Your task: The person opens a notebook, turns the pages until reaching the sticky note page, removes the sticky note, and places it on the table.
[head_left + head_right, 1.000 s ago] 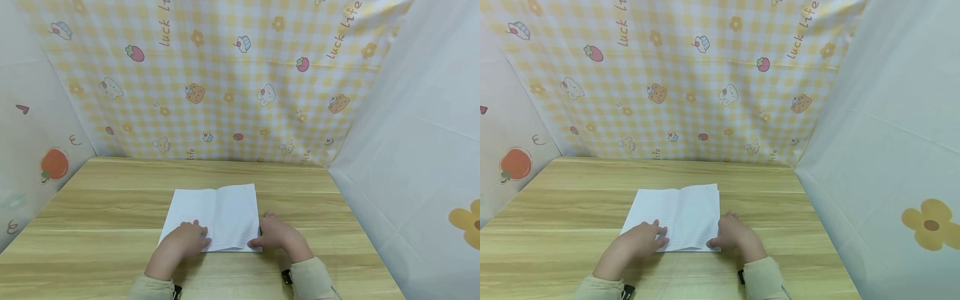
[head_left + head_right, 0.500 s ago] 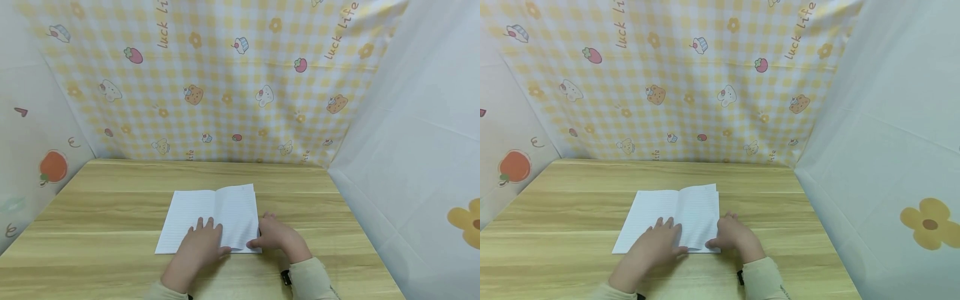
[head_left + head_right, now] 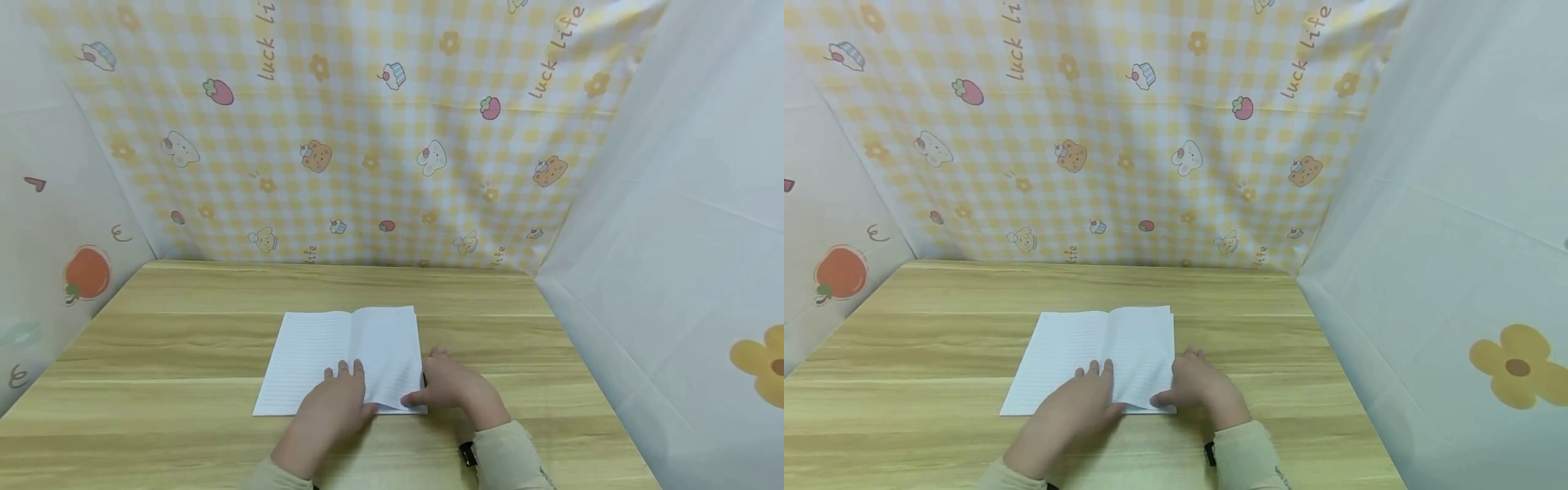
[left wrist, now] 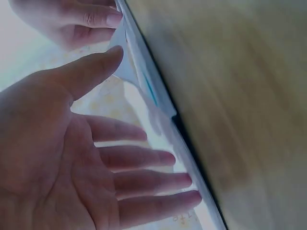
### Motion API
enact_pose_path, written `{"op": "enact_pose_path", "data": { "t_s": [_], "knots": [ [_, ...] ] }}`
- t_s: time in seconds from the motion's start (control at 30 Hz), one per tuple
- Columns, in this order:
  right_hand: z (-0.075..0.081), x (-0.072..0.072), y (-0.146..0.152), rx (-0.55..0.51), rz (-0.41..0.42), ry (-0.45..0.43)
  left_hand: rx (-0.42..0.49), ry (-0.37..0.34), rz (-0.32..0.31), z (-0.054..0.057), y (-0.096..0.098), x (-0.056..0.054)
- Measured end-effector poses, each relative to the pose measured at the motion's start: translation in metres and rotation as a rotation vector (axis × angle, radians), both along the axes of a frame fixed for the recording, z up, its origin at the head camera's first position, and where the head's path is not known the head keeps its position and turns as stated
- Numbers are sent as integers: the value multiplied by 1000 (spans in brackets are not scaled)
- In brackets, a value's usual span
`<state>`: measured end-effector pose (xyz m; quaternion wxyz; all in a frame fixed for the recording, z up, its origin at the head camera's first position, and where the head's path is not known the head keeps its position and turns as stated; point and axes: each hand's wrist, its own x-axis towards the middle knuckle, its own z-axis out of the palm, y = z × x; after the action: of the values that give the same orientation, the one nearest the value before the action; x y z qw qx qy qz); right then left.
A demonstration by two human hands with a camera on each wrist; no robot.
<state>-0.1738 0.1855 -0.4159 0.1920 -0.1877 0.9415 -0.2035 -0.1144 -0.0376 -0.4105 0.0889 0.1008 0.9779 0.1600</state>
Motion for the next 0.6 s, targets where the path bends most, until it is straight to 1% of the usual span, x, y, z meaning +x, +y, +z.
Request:
{"op": "enact_pose_path", "data": {
  "t_s": [0.13,0.23,0.3,0.43,0.6],
  "knots": [
    [0,-1,2,-8,-2,-19,50,-3,-39,4,-8,-1],
    [0,-2,3,12,-17,-37,82,26,-57,7,-12,-1],
    [0,-3,2,40,-15,-30,99,43,-59,8,-13,0],
    [-1,-3,2,78,-3,-9,104,65,-55,9,-14,1],
    [-1,-3,3,77,-9,-11,101,83,-49,8,-13,2]
  ]
}}
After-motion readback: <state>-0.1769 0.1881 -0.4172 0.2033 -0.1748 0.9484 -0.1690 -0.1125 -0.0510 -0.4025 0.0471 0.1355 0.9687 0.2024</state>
